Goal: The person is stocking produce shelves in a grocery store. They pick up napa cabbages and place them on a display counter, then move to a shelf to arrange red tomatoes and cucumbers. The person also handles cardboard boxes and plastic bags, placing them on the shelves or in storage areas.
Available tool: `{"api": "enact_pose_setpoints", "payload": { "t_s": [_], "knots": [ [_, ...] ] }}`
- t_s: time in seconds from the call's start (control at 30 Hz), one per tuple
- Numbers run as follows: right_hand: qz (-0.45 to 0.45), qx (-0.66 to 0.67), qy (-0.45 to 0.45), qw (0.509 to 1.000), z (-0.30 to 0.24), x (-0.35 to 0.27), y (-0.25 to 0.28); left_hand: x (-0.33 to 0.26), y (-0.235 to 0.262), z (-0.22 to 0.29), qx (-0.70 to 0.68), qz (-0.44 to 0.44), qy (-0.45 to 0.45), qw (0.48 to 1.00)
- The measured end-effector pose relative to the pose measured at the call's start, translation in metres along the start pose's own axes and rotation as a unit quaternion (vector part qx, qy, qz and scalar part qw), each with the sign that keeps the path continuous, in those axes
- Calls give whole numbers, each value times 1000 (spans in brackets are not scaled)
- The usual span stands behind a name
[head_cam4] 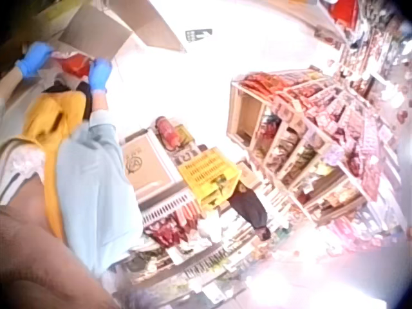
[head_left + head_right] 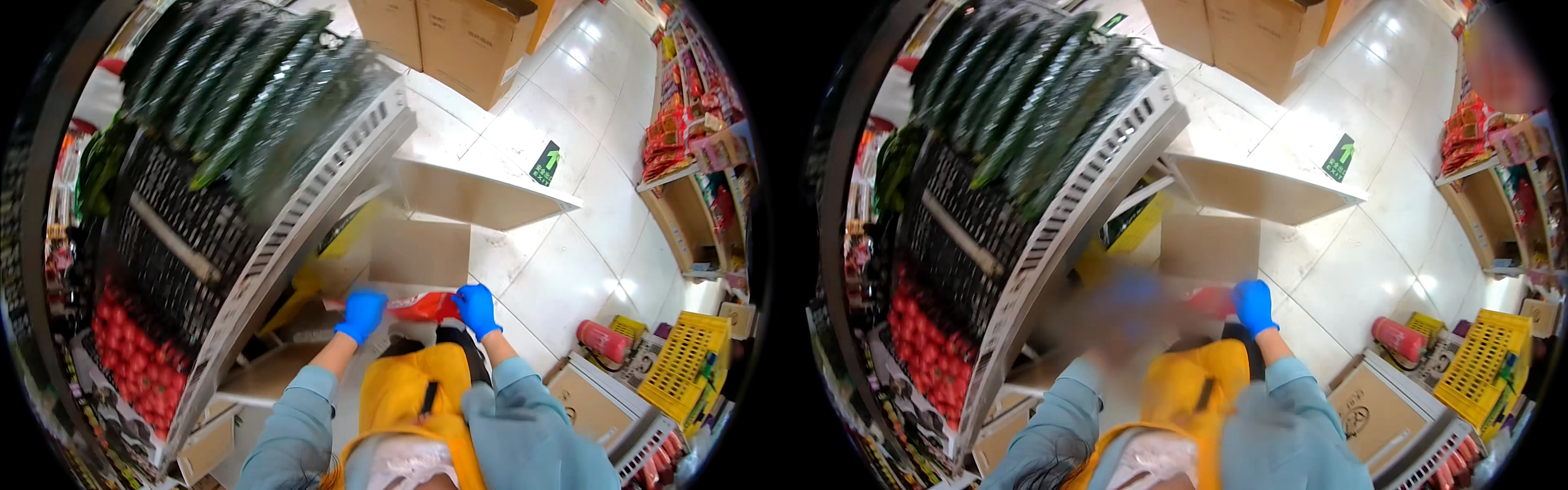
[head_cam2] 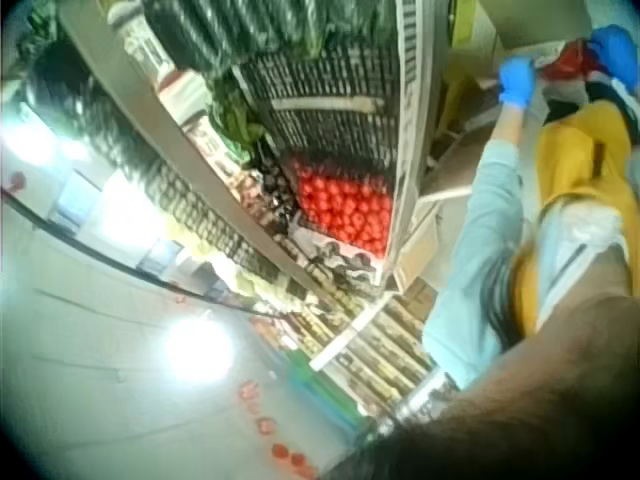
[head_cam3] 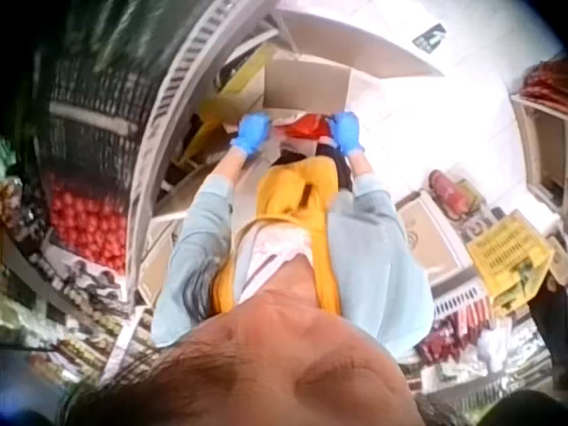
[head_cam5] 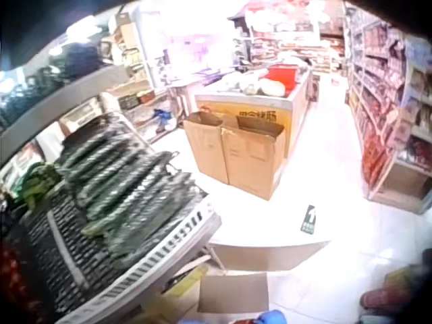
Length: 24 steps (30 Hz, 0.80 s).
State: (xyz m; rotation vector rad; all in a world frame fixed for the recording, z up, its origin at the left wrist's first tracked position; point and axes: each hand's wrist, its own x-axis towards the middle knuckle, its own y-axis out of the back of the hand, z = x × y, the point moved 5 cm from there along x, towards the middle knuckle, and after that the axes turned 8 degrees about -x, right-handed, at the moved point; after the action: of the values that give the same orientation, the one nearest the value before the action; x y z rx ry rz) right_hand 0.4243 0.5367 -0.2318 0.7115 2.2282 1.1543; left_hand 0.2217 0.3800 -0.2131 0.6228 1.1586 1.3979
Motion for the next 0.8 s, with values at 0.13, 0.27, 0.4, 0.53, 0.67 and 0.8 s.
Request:
{"api": "enact_pose_setpoints", "payload": {
  "t_s": [0.13, 0.27, 0.4, 0.53, 0.67, 0.8],
  "knots": [
    [19, 106, -55, 993, 98, 37, -156, 51, -162, -118, -29, -116, 96, 988],
    [-47, 88, -354, 930, 243, 62, -306, 56, -272, -233, -8, -117, 173, 978],
    [-70, 111, -513, 848, 336, 79, -412, 17, -313, -307, 187, -118, 169, 960],
    [26, 15, -545, 838, 350, 103, -476, -4, -317, -345, 135, -140, 311, 930],
    [36, 216, -509, 832, 289, 113, -457, 23, -290, -262, 57, -115, 259, 957],
    [78, 608, -189, 767, 111, 85, -295, 59, -244, -77, -144, -186, 112, 965]
  ]
}}
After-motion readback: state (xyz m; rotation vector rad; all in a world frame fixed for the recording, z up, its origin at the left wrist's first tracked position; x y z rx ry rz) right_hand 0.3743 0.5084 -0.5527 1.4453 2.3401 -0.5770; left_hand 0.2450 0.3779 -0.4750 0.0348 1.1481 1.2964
